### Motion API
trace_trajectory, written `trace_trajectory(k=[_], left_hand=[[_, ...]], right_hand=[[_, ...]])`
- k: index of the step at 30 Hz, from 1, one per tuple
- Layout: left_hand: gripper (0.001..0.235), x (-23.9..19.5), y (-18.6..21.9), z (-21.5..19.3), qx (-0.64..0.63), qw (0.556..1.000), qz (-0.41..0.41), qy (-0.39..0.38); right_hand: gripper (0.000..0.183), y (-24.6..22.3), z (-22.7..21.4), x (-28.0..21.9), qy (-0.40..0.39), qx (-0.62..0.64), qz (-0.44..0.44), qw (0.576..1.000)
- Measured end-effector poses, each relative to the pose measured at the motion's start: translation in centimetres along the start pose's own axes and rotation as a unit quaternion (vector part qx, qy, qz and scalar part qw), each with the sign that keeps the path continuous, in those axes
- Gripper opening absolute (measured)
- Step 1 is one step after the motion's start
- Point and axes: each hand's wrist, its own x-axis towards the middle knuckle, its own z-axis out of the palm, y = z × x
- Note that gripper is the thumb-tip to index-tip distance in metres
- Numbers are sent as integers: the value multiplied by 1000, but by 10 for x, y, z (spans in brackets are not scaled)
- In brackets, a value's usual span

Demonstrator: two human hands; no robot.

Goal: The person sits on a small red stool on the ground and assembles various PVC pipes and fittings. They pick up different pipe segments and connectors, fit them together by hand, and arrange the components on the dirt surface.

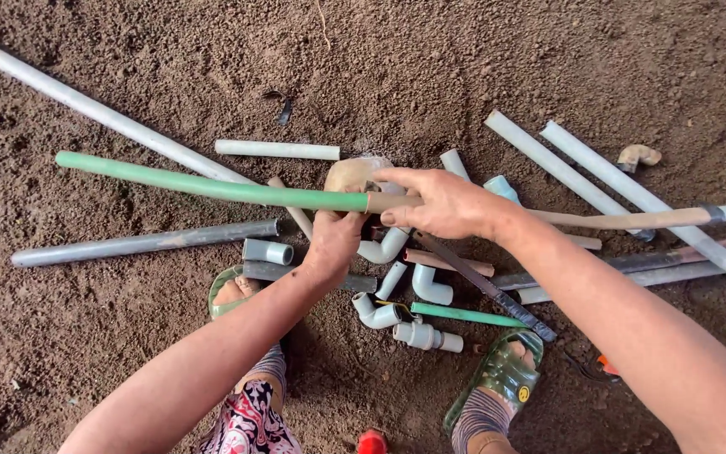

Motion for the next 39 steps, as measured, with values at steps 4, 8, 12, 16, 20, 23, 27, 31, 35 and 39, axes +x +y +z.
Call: trace_trajectory(k=[4, 8, 12, 16, 20, 23, 27, 31, 35, 39], left_hand=[[15, -9, 32, 12, -26, 999, 21, -14], [18, -5, 20, 4, -47, 998, 35, -37], [16, -3, 15, -1, -40, 998, 25, -47], [16, -2, 7, -6, -43, 997, 13, -56], [16, -3, 0, -10, -19, 998, 15, -51], [13, -7, -18, -19, 20, 998, 17, -54], [18, -25, -18, -25, 112, 992, -26, -43], [20, -27, -25, -25, 166, 984, -31, -52], [23, -46, 18, -12, 220, 971, -53, -81], [24, -45, 56, -7, 227, 966, -50, -115]], right_hand=[[66, -17, -12, -5, -15, -11, 1, 1000], [66, -30, -17, -9, -29, -26, 5, 999], [59, -22, -14, -4, -21, -12, -9, 1000], [53, 2, -8, 20, -7, 2, -36, 999], [48, 9, 2, 24, 12, 38, -31, 999], [47, 11, 5, 24, 37, 76, -28, 996], [44, 20, 11, 32, 72, 83, -17, 994], [42, 27, 19, 36, 93, 72, 2, 993], [42, 33, 25, 38, 105, 64, 24, 992], [39, 41, 36, 36, 128, 16, 10, 992]])
